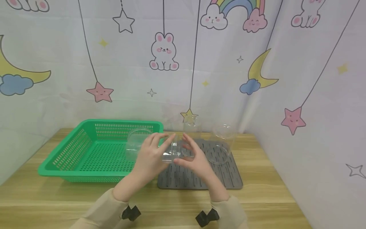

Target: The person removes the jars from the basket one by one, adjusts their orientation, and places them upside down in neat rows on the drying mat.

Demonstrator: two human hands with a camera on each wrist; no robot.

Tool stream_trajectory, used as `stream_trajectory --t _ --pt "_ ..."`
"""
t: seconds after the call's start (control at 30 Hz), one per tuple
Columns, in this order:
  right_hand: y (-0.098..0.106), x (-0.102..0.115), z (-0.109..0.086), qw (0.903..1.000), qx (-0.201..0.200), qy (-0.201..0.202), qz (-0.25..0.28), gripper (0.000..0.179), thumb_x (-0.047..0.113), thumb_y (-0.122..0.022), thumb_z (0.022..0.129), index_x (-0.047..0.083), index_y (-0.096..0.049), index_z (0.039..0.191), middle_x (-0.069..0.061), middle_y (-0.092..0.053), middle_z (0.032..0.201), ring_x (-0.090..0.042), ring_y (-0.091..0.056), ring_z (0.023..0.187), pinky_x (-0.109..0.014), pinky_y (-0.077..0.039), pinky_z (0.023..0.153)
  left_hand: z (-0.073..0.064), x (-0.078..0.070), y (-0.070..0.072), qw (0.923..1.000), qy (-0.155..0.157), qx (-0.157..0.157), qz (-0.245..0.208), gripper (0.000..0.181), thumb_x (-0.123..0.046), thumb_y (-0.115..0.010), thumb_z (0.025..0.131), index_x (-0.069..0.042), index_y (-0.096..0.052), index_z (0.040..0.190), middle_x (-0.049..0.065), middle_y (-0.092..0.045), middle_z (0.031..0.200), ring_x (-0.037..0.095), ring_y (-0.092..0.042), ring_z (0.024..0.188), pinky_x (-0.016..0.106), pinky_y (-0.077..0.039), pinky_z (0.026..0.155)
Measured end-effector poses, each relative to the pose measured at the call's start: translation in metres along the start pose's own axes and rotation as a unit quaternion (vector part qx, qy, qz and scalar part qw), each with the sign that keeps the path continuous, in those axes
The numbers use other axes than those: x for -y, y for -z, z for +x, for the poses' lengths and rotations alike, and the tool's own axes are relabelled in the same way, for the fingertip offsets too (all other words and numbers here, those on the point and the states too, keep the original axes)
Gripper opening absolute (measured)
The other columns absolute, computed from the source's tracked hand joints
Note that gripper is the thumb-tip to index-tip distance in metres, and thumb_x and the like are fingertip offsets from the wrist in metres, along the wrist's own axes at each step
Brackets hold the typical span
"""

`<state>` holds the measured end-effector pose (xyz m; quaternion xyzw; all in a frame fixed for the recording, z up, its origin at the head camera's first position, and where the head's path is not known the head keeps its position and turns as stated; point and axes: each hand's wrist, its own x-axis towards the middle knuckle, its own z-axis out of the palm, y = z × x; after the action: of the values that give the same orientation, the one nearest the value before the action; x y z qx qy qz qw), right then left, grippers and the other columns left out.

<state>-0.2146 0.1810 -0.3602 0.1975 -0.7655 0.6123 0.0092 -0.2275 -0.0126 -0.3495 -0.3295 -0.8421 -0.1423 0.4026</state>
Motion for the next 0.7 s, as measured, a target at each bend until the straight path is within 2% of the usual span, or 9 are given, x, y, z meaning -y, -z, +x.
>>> stream_trajectory --t 0.23,0.47,0.57,0.7 --pt "-0.0051 -0.0022 0.0003 0.9995 -0.014 -0.022 -0.016 0.085 0.021 -0.075 0.087 0.016 -0.025 0.156 -0.017 -0.024 0.159 -0.044 -0.03 0.143 -0.054 -0.049 0.1 -0.0018 -0.0046 -0.0031 0.9996 -0.017 0.016 0.018 0.089 -0.003 -0.089 0.051 -0.013 -0.059 0.135 0.012 -0.06 0.121 0.031 -0.054 0.116 0.045 -0.047 0.103" --pt "-0.0066 -0.002 0.0008 0.9989 -0.04 -0.019 -0.015 0.081 0.013 -0.073 0.087 0.014 -0.029 0.154 -0.016 -0.027 0.157 -0.041 -0.033 0.141 -0.047 -0.053 0.097 -0.0004 -0.0048 -0.003 0.9993 -0.029 0.005 0.024 0.092 0.0 -0.086 0.05 -0.014 -0.058 0.136 0.012 -0.059 0.124 0.031 -0.053 0.118 0.045 -0.045 0.106" --pt "-0.0065 -0.0012 0.0011 0.9987 -0.048 -0.017 -0.003 0.082 0.01 -0.074 0.086 0.014 -0.029 0.154 -0.016 -0.025 0.158 -0.04 -0.032 0.141 -0.046 -0.054 0.096 0.0001 -0.0042 -0.0021 0.9994 -0.028 0.01 0.018 0.1 -0.01 -0.094 0.048 -0.015 -0.054 0.14 0.012 -0.057 0.129 0.032 -0.051 0.122 0.05 -0.042 0.109" --pt "-0.0035 0.0011 0.0006 0.9983 -0.057 -0.011 0.004 0.081 0.009 -0.073 0.086 0.014 -0.028 0.154 -0.015 -0.025 0.158 -0.039 -0.031 0.142 -0.046 -0.053 0.097 0.0008 -0.0019 0.0011 0.9993 -0.015 0.033 -0.009 0.116 -0.035 -0.099 0.044 -0.016 -0.046 0.145 0.011 -0.05 0.14 0.036 -0.044 0.134 0.058 -0.034 0.113"
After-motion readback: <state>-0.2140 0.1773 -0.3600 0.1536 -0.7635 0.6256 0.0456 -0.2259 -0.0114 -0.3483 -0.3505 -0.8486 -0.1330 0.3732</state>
